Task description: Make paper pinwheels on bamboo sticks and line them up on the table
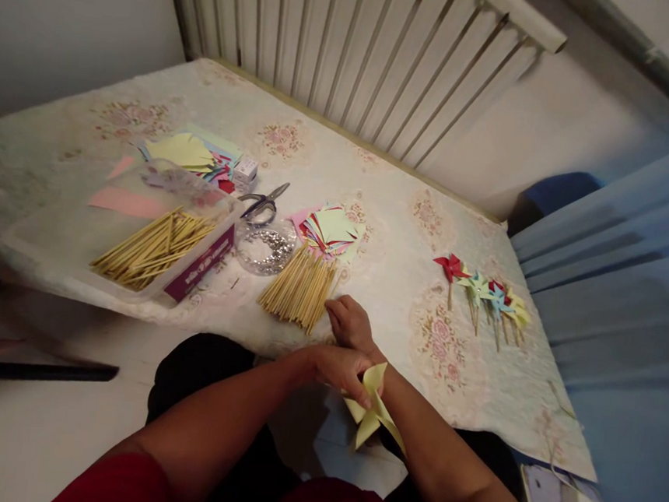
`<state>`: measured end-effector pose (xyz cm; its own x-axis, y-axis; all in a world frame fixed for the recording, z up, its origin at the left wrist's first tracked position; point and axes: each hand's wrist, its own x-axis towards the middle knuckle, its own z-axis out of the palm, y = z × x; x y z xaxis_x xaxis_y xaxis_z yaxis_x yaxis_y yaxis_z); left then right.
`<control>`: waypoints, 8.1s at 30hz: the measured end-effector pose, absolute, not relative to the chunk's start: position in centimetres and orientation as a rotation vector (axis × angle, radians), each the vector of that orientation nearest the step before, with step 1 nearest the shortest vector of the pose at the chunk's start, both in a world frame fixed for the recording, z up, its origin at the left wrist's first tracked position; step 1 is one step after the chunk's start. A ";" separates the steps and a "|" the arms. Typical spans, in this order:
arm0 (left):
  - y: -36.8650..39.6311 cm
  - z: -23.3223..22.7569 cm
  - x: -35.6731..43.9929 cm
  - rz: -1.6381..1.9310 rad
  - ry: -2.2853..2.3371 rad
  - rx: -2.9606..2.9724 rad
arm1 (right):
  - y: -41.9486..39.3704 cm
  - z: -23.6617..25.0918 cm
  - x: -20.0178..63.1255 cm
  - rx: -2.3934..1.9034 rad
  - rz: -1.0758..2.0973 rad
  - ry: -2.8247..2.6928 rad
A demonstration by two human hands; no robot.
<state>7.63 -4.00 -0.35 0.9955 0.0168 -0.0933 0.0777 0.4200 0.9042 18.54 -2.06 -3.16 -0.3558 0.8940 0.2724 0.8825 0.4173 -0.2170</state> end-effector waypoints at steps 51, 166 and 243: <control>-14.2 -4.0 1.6 0.732 0.710 0.472 | -18.4 12.6 23.2 -0.943 1.363 -0.721; -16.1 10.5 6.8 0.895 0.212 0.478 | -23.0 15.3 17.4 -1.172 1.308 -0.860; -15.8 10.3 6.7 0.935 0.183 0.500 | -23.5 13.3 17.3 -1.233 0.495 -1.555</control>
